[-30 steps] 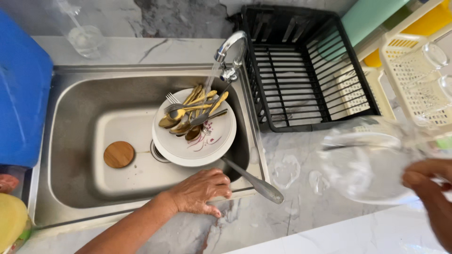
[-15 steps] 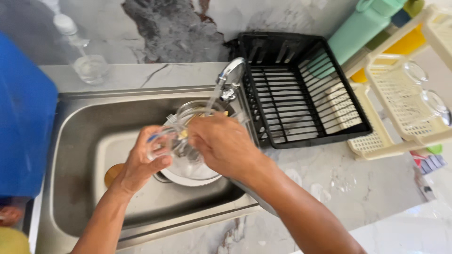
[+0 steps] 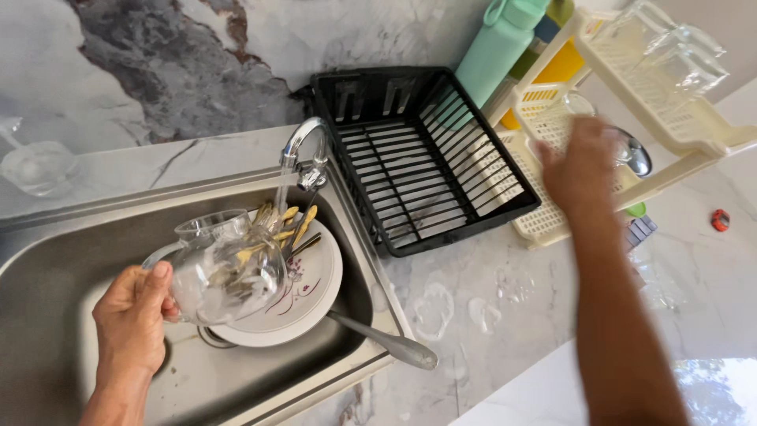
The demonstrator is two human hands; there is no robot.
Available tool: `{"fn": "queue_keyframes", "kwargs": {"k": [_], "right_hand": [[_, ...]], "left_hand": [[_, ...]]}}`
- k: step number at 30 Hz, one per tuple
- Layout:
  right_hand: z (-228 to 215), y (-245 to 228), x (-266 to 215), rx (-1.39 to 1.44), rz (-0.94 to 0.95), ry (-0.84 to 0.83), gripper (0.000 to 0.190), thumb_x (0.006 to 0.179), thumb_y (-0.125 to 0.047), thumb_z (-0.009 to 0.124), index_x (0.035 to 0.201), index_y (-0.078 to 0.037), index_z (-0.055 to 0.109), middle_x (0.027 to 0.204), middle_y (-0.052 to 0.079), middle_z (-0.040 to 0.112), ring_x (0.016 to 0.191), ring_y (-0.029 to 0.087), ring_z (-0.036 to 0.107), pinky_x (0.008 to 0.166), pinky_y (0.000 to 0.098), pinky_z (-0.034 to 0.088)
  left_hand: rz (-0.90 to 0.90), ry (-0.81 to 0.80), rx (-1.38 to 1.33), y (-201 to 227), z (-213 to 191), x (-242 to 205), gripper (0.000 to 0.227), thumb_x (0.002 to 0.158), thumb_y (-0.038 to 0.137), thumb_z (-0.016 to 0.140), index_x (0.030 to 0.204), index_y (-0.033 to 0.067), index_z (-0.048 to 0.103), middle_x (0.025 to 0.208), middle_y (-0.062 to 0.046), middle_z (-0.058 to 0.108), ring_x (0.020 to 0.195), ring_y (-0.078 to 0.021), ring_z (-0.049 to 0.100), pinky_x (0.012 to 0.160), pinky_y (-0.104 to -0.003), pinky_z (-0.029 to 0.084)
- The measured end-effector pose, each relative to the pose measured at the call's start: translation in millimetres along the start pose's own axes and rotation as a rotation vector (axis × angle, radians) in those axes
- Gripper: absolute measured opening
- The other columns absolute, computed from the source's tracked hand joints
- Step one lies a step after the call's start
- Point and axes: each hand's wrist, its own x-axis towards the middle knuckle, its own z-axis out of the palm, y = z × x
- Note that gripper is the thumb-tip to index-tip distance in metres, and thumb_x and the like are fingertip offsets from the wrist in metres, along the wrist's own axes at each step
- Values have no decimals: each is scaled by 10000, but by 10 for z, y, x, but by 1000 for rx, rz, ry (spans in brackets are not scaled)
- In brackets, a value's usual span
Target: The person washes a variety of kitchen items under a running faucet, including a dish rack, plates, cutlery, a glass, a small pot, and a ladle, rinsing each item and placing them aside or into the rack.
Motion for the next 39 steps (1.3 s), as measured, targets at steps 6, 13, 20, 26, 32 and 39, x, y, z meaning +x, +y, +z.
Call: {"fn": "queue_keyframes", "kwargs": {"k": [6,13,20,26,32,39], "right_hand": [[-238,497,444,-443,399,-178,853,1040,-312,671,1609,49,148,1621,335,208,1462,522,256,1149,686,298],[-277,410,582,-353,635,-393,856,1008,-442,634,1658,-130,172,1694,198,79,1541,447,220,1215,654,228],[58,863,736,-854,328,-300,1077,723,-528,900,1561,-52,421,1571,360,303,1437,503,327,968,609,558],[-223,351,-28,-665,-290,144,769,776,-398,960,1355,-62,583,1224,217,442,1100,354,469,654,484,614],[64,-685,-292,393,147,-524,639,847,-374,644,1435,-162,510,1251,165,583,1126,310,575,946,437,465],[1586,-165,93,815,472,-1095,331,947,-414,589,1139,-145,587,830,100,595,664,196,525,537,295,360]], "left_hand": [[41,13,-52,-75,49,68,574,996,442,698,655,163,329,611,-4,411,601,-119,411,627,-287,408],[-12,11,66,-2,104,18,540,998,495,676,675,174,385,611,26,425,613,-101,436,645,-260,399],[33,-7,-101,-221,200,150,525,979,410,714,665,163,374,616,45,362,608,-70,375,580,-261,414],[17,17,-77,-109,269,124,527,981,425,714,661,184,371,617,38,417,619,-75,418,618,-254,433],[76,42,-148,-287,291,174,545,990,406,732,651,172,376,647,18,472,597,-84,444,568,-254,454],[24,69,-135,-200,186,28,484,982,430,737,688,157,464,618,28,442,577,-83,448,555,-250,461]]}}
